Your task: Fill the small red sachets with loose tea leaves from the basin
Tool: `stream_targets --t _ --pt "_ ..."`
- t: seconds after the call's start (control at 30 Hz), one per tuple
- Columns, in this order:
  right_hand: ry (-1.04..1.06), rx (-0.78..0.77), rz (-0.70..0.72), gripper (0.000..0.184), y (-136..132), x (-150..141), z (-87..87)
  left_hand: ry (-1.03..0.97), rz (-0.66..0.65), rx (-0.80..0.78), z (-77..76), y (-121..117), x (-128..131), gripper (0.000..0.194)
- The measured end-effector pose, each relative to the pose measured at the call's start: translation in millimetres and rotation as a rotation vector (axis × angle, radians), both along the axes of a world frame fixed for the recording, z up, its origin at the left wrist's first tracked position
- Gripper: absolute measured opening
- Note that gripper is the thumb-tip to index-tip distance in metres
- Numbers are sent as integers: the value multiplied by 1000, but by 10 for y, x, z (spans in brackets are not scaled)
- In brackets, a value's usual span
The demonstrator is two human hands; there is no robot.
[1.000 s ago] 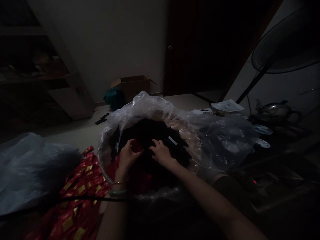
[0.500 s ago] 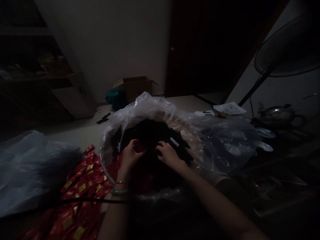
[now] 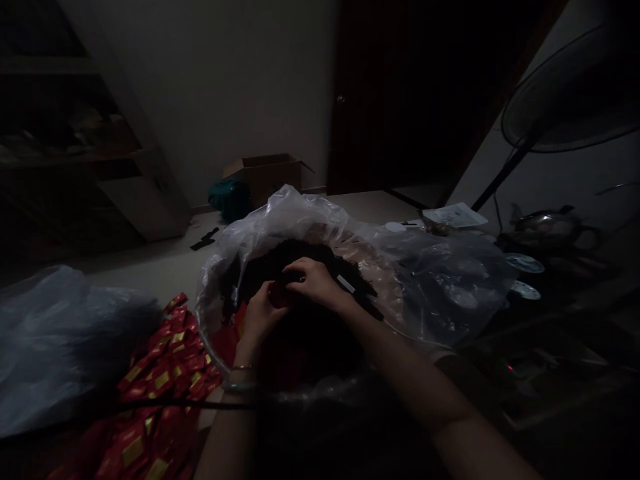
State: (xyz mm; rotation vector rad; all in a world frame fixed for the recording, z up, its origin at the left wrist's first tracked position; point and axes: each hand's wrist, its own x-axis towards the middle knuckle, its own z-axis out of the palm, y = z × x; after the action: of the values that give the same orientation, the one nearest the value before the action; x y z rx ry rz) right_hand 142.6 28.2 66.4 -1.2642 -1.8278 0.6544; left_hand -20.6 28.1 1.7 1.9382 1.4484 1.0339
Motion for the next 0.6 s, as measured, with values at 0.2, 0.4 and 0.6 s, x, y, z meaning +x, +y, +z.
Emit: stream_targets --t 0.2,0.4,0.6 --pt "-243 -13 -40 30 -37 -14 -24 4 -6 17 -9 9 -2 43" --pt "-539 -104 22 21 -53 -67 50 59 -14 2 -19 -5 16 45" --pt "-178 71 -91 26 1 52 -29 -52 19 -6 -46 29 0 46"
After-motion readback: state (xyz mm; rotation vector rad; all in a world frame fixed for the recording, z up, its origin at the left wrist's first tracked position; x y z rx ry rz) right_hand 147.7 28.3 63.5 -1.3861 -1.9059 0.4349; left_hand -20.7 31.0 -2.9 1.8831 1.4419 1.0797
